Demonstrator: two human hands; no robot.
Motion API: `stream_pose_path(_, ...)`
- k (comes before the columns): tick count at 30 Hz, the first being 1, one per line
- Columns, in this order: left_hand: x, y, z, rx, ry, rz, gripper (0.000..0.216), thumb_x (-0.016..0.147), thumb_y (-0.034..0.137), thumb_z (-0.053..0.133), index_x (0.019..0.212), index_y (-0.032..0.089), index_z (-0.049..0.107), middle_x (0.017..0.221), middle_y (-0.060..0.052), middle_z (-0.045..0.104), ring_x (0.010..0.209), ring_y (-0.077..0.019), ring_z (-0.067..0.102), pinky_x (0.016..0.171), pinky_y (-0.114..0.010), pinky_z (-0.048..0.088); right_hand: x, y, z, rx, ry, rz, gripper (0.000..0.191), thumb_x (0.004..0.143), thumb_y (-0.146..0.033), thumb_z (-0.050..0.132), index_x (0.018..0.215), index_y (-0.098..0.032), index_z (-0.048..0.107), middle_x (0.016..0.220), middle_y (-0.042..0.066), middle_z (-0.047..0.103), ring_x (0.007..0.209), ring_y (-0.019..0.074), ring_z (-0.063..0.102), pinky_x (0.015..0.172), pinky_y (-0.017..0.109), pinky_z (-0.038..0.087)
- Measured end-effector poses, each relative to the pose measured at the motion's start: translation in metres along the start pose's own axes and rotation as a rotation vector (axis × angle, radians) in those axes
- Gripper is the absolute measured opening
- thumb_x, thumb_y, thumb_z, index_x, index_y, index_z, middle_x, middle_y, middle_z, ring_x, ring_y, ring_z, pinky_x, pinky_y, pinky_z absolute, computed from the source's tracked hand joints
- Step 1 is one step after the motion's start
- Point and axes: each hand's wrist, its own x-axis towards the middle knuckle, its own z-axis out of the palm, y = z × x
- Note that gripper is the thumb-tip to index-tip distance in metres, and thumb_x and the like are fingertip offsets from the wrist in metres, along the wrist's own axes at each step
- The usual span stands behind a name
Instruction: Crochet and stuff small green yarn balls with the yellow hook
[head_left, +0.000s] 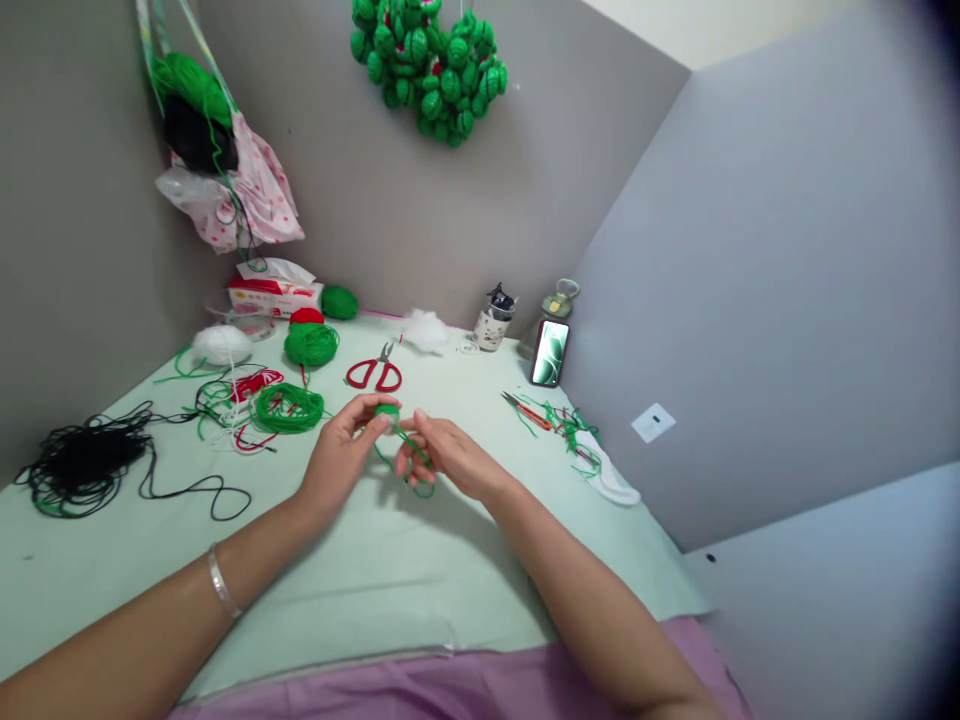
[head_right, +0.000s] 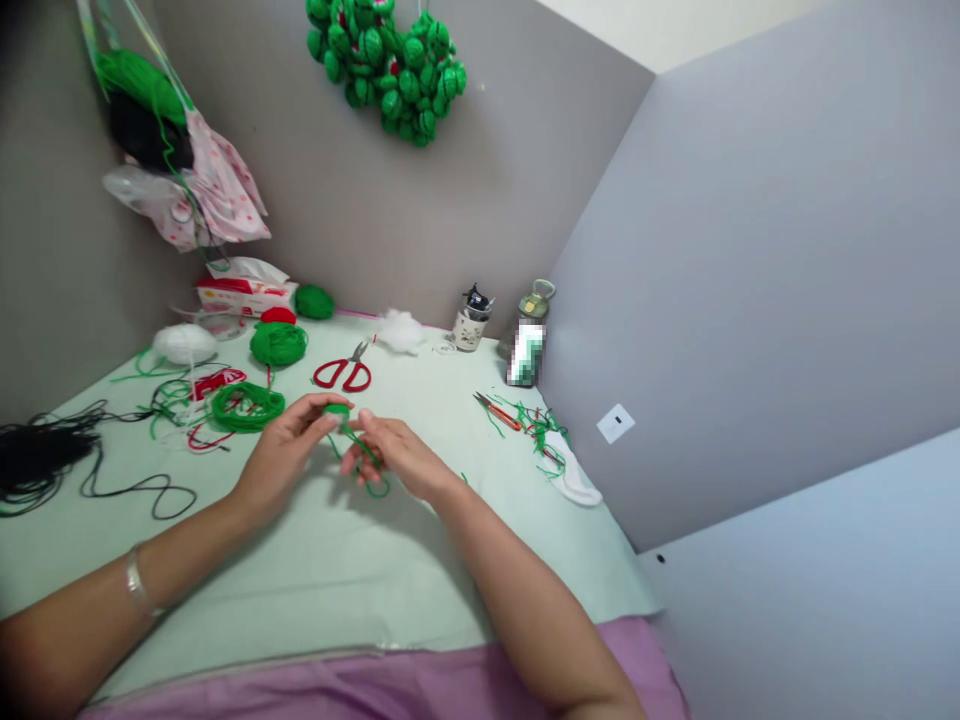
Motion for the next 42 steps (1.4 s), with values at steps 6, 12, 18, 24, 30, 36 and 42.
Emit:
stream_pose_path(6,0.004,-0.007,0.001,-0.062,0.017,-0.1,0.029,0.08,0.042,0.074,0.1,0.022,0.07,0.092,-0.001,0.068,0.086,-0.0198,0.059,0.082,-0.031,0.045,-0.006,-0.011,-0.011,-0.086,0.314,-0.169,0.037,0.087,-0.052,0.071,0.068,-0.02,0.064,0.072,-0.002,0.057,0.066,0.0112,0.051,0.064,0.025,0.043)
stream_pose_path(12,0.0,-0.011,0.009,-0.082,-0.053,-0.166,0.028,0.076,0.04,0.077,0.093,0.021,0.068,0.087,-0.001,0.067,0.081,-0.0197,0.06,0.082,-0.033,0.046,-0.008,-0.016,-0.001,0.033,0.328,-0.242,0.025,0.087,-0.046,0.066,0.082,-0.023,0.058,0.105,0.003,0.069,0.058,0.0095,0.052,0.055,0.028,0.042)
stream_pose_path(18,-0.002,-0.011,0.009,-0.1,-0.049,-0.147,0.029,0.079,0.041,0.073,0.099,0.022,0.064,0.092,0.0,0.065,0.089,-0.0205,0.061,0.086,-0.034,0.046,-0.006,-0.002,-0.004,-0.409,0.311,-0.141,0.026,0.089,-0.046,0.063,0.085,-0.021,0.062,0.08,-0.002,0.064,0.062,0.011,0.046,0.061,0.026,0.037)
stream_pose_path(24,-0.005,-0.009,0.013,-0.107,-0.099,-0.15,0.03,0.079,0.042,0.075,0.099,0.022,0.063,0.093,-0.001,0.066,0.092,-0.0212,0.063,0.088,-0.035,0.048,0.0,0.006,-0.001,-0.449,0.345,-0.081,0.034,0.087,-0.044,0.06,0.064,-0.021,0.05,0.059,-0.007,0.035,0.059,0.0103,0.03,0.056,0.027,0.024)
stream_pose_path(30,-0.005,-0.007,0.01,-0.137,-0.165,-0.165,0.035,0.079,0.047,0.078,0.097,0.021,0.063,0.092,-0.001,0.07,0.089,-0.0206,0.067,0.09,-0.036,0.05,0.001,0.007,-0.004,-0.468,0.406,-0.077,0.037,0.084,-0.046,0.061,0.062,-0.022,0.043,0.059,-0.008,0.031,0.059,0.0102,0.028,0.056,0.027,0.023)
stream_pose_path(36,0.004,-0.018,0.007,-0.13,-0.157,-0.15,0.028,0.074,0.04,0.078,0.084,0.021,0.06,0.076,0.0,0.069,0.076,-0.0196,0.066,0.078,-0.035,0.051,-0.005,0.0,0.007,-0.546,0.331,-0.093,0.023,0.087,-0.034,0.054,0.068,-0.022,0.05,0.061,-0.006,0.042,0.061,0.0124,0.036,0.06,0.027,0.027)
stream_pose_path(42,0.008,-0.023,0.011,-0.035,-0.062,-0.037,0.018,0.068,0.028,0.074,0.074,0.022,0.058,0.072,0.003,0.061,0.074,-0.0173,0.058,0.073,-0.031,0.046,-0.009,0.002,0.029,-0.557,0.371,-0.089,0.018,0.087,-0.027,0.053,0.07,-0.023,0.05,0.06,-0.006,0.042,0.061,0.0131,0.035,0.061,0.028,0.026)
